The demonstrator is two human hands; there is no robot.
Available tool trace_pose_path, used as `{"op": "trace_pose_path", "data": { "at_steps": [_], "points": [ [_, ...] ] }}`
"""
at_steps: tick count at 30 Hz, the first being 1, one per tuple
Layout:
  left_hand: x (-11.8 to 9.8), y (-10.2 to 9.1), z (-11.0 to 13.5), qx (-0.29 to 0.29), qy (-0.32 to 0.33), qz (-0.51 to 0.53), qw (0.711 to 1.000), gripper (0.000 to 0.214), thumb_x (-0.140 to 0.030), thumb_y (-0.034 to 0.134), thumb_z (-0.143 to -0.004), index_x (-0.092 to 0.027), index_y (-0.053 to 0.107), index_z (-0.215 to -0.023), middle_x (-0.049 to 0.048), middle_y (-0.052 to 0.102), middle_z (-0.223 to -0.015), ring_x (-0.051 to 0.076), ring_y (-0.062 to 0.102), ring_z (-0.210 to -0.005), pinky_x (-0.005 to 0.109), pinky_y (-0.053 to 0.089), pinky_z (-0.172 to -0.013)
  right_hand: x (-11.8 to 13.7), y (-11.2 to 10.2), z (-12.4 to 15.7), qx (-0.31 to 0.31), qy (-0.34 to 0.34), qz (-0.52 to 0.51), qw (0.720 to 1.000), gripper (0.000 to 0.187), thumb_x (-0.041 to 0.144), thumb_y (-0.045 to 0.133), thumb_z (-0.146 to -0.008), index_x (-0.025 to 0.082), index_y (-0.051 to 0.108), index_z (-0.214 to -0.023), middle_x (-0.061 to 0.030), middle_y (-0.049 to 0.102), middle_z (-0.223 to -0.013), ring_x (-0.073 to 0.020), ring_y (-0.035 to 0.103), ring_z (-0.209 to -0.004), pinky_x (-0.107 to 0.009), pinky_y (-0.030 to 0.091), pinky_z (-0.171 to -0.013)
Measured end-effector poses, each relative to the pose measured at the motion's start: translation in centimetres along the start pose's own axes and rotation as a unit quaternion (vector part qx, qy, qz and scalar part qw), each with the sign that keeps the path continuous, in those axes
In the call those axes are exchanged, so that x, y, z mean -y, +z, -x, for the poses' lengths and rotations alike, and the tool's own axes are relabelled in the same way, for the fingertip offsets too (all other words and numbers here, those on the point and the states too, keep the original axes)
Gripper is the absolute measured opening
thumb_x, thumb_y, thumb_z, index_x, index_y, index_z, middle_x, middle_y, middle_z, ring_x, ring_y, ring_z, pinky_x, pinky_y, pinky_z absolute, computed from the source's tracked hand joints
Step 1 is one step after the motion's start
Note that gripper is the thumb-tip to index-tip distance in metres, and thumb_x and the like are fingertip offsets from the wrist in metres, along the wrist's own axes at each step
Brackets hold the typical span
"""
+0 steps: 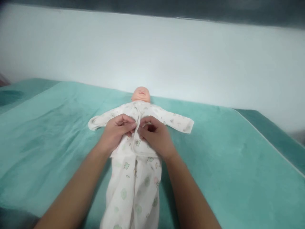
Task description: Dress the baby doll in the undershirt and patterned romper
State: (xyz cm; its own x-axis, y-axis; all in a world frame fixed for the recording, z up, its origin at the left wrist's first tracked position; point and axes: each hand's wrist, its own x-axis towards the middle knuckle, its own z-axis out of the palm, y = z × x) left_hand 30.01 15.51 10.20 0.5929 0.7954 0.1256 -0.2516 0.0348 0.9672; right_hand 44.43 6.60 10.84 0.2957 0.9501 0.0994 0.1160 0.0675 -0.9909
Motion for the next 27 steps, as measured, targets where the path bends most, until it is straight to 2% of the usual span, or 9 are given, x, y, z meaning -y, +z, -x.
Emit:
{"op": "trace_pose_path", "data": {
  "at_steps": [5, 8, 11, 13, 17, 23, 27],
  "points": [
    [0.0, -0.1, 0.0, -0.005, 0.0, -0.025, 1.0, 0.015, -0.029, 0.078, -0.075, -0.017, 0.07, -0.076, -0.0024, 0.062, -0.063, 0.007, 0.052, -0.055, 0.02, 0.043, -0.052, 0.1, 0.6, 0.2, -0.024, -0.017, 0.087, 0.996, 0.016, 0.032, 0.068, -0.082, 0.025, 0.057, -0.092, 0.0082, 0.051, -0.056, -0.0105, 0.045, -0.053, -0.024, 0.036, -0.051],
    [0.0, -0.2, 0.2, 0.006, 0.008, -0.053, 0.999, 0.014, -0.031, 0.077, -0.076, -0.019, 0.075, -0.083, -0.0022, 0.06, -0.064, 0.008, 0.052, -0.058, 0.021, 0.042, -0.055, 0.0, 1.0, 0.2, -0.046, -0.032, 0.115, 0.992, 0.016, 0.031, 0.067, -0.082, 0.026, 0.054, -0.091, 0.0093, 0.047, -0.056, -0.0096, 0.042, -0.051, -0.023, 0.034, -0.05],
    [0.0, -0.2, 0.4, 0.012, 0.028, -0.076, 0.997, 0.014, -0.029, 0.076, -0.077, -0.022, 0.076, -0.089, -0.0024, 0.057, -0.067, 0.009, 0.05, -0.062, 0.021, 0.04, -0.056, -0.2, 1.2, 0.2, -0.069, -0.041, 0.139, 0.987, 0.016, 0.03, 0.066, -0.082, 0.025, 0.053, -0.09, 0.0091, 0.047, -0.056, -0.0095, 0.043, -0.051, -0.023, 0.035, -0.051],
    [0.0, -0.1, 0.6, 0.002, 0.04, -0.097, 0.995, 0.011, -0.028, 0.072, -0.08, -0.022, 0.076, -0.088, -0.0009, 0.061, -0.075, 0.009, 0.051, -0.064, 0.022, 0.04, -0.057, -0.3, 1.3, 0.3, -0.073, -0.037, 0.147, 0.986, 0.015, 0.03, 0.066, -0.082, 0.025, 0.054, -0.09, 0.0086, 0.048, -0.057, -0.0099, 0.044, -0.051, -0.024, 0.036, -0.052],
    [-0.3, -0.1, 0.7, 0.001, 0.061, -0.156, 0.986, 0.011, -0.026, 0.064, -0.086, -0.02, 0.072, -0.084, 0.0009, 0.064, -0.087, 0.01, 0.053, -0.067, 0.023, 0.041, -0.059, -0.2, 1.1, 0.3, -0.066, -0.01, 0.14, 0.988, 0.016, 0.033, 0.067, -0.081, 0.025, 0.057, -0.091, 0.0078, 0.051, -0.056, -0.011, 0.046, -0.052, -0.025, 0.037, -0.052],
    [-0.9, -0.6, 0.6, 0.064, 0.027, -0.18, 0.981, 0.013, -0.029, 0.055, -0.092, -0.019, 0.062, -0.087, -0.0032, 0.054, -0.074, 0.01, 0.051, -0.065, 0.022, 0.04, -0.062, 0.0, 0.6, 0.2, -0.026, 0.024, 0.073, 0.997, 0.022, 0.039, 0.071, -0.08, 0.024, 0.061, -0.092, 0.0068, 0.052, -0.057, -0.0117, 0.049, -0.053, -0.026, 0.04, -0.053],
    [-1.0, -0.9, 0.6, 0.07, 0.018, -0.176, 0.982, 0.014, -0.03, 0.054, -0.093, -0.02, 0.061, -0.086, -0.0034, 0.053, -0.073, 0.01, 0.05, -0.067, 0.022, 0.039, -0.063, 0.1, 0.7, 0.1, -0.013, 0.02, 0.061, 0.998, 0.019, 0.039, 0.069, -0.083, 0.024, 0.062, -0.093, 0.0064, 0.054, -0.057, -0.011, 0.049, -0.053, -0.025, 0.039, -0.052]
  ]
}}
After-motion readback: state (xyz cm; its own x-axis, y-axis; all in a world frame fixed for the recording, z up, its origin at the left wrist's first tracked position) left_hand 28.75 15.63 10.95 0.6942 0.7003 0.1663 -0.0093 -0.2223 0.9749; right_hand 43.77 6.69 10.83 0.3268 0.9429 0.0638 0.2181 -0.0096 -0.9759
